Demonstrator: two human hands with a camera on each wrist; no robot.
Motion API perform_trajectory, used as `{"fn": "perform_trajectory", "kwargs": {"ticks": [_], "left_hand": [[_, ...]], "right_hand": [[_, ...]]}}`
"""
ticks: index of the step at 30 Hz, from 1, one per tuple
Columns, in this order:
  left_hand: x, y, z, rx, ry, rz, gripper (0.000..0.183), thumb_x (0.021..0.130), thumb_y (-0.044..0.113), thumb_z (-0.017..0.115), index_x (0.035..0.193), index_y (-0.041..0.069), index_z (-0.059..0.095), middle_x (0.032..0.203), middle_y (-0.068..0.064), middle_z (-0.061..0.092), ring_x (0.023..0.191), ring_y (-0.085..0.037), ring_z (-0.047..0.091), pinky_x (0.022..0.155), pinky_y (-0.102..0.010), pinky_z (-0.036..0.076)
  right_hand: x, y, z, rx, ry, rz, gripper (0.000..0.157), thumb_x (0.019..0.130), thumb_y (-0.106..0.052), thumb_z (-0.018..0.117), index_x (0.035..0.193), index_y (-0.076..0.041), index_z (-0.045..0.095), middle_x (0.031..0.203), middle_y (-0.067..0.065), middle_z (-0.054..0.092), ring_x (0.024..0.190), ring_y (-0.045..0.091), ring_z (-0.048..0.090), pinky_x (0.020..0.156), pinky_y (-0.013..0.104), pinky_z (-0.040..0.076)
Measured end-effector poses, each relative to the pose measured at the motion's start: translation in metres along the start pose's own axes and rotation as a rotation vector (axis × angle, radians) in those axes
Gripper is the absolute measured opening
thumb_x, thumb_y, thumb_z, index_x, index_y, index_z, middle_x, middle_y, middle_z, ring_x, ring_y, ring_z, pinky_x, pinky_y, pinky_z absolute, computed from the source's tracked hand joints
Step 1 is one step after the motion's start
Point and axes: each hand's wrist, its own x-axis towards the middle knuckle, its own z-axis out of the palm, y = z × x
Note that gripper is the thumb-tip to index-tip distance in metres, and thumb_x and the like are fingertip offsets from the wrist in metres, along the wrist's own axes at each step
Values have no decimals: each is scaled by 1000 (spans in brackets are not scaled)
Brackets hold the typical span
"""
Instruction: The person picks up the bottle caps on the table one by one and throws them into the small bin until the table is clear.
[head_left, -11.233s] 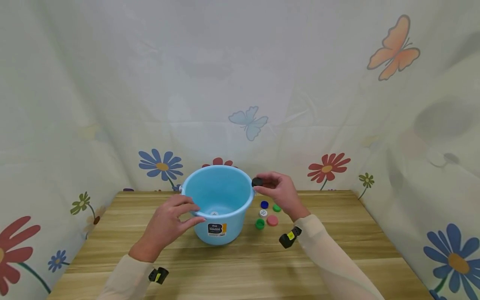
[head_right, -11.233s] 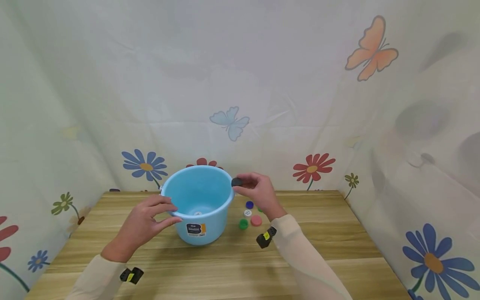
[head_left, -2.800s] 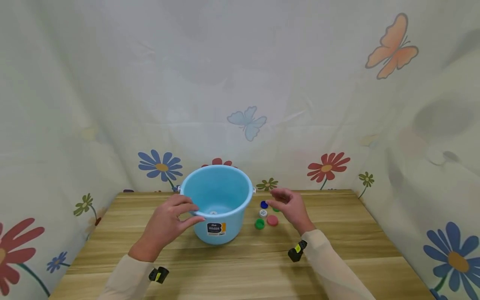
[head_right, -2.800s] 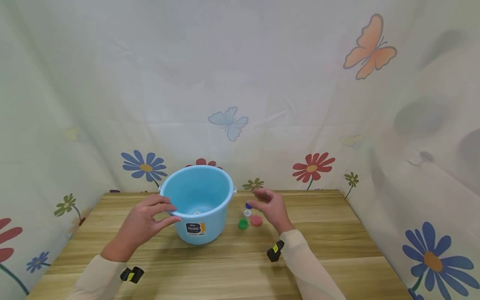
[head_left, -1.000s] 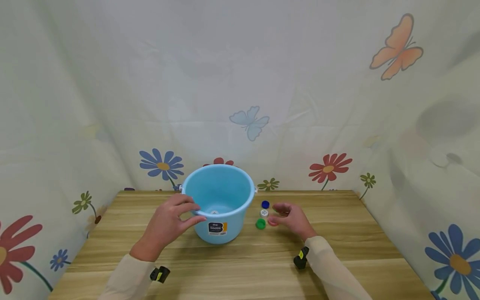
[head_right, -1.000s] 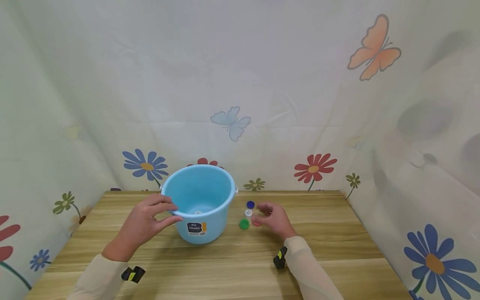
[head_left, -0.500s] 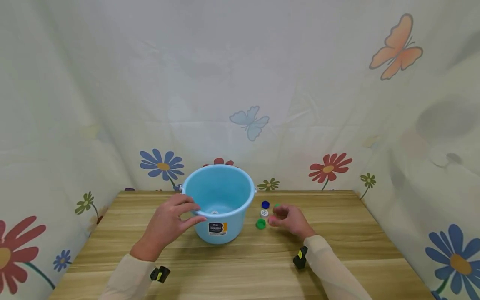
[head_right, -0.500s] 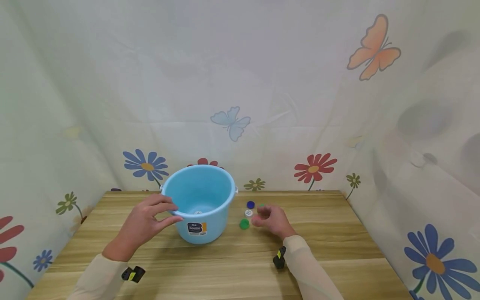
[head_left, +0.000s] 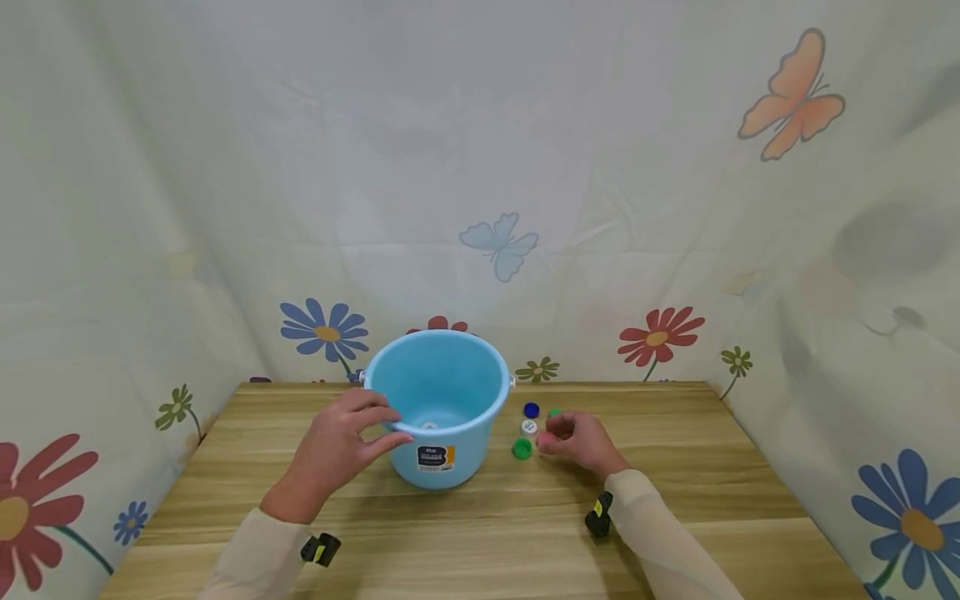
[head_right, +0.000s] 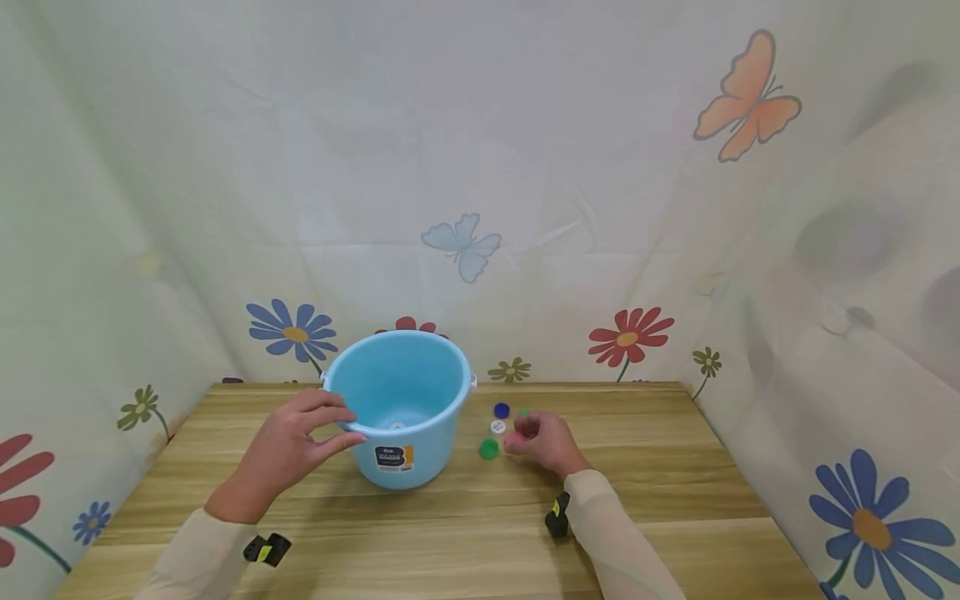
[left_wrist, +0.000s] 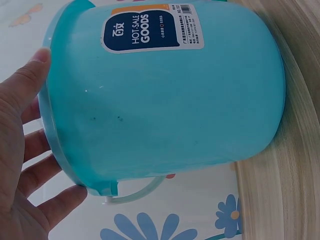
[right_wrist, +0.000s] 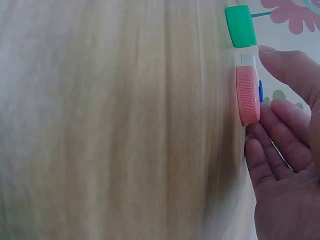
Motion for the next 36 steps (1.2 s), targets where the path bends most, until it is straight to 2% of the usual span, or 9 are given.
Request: {"fn": "perform_trajectory", "kwargs": {"ticks": [8,21,29,36], "left_hand": [[0,0,1,2,-4,-4,34,69,34,94,91,13,81,94,-2,70,90,-19,67,73,-39,66],[-1,-2,2,-5,0,-6,34,68,34,94,91,13,81,94,-1,70,90,-19,67,72,-38,66],[-2,-2,2,-5,-2,-11,35,68,36,94,92,14,81,94,-1,70,90,-18,67,73,-38,66],[-1,-3,3,-14,8,0,34,67,33,95,91,13,81,94,-1,70,89,-18,67,72,-38,66]], "right_hand": [[-1,0,0,-7,-9,-2,42,79,-17,89,115,-5,73,108,4,74,94,17,67,85,34,60],[3,3,6,-84,9,6,44,76,-13,91,115,-10,73,114,3,74,104,16,66,95,40,58],[2,2,6,-90,9,-4,45,75,-14,92,115,-9,73,115,4,74,107,18,67,97,41,57],[1,2,5,-80,21,20,45,75,-13,92,115,-11,74,116,2,74,109,17,67,99,41,57]]}}
